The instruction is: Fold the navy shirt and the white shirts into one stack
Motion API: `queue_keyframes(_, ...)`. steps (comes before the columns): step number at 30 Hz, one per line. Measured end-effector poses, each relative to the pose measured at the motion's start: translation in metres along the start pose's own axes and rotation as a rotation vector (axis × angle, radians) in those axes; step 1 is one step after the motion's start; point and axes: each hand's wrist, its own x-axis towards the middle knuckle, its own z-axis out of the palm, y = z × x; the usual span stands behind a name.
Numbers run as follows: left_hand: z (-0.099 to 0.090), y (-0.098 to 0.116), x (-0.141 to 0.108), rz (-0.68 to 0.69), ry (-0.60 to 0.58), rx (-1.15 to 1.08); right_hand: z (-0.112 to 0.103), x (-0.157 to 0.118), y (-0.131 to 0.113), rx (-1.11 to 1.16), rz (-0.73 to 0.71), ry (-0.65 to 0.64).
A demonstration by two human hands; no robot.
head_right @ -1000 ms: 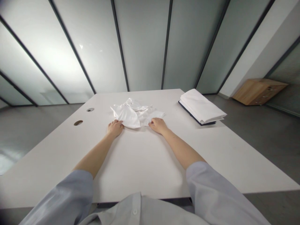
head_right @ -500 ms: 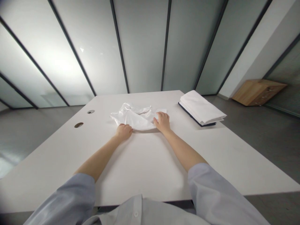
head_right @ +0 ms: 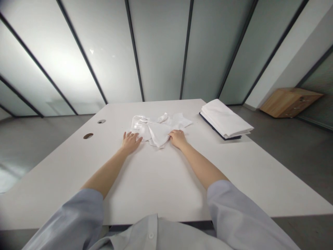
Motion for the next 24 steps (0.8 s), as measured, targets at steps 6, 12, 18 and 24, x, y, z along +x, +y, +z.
queue_keyframes(6, -0.004, 0.011, 0.003, 0.274, -0.086, -0.039, -0.006, 0.001, 0.016, 0.017, 0.327, 0.244)
queue_keyframes(12, 0.000, 0.017, -0.002, 0.263, -0.034, -0.234, -0.015, -0.005, -0.020, 0.149, -0.220, 0.195)
queue_keyframes(18, 0.010, 0.011, -0.004, 0.208, -0.128, -0.141, -0.008, -0.008, -0.044, 0.053, -0.264, -0.004)
queue_keyframes(24, 0.008, 0.015, -0.004, 0.199, -0.118, -0.096, -0.001, -0.002, -0.025, 0.010, 0.045, -0.002)
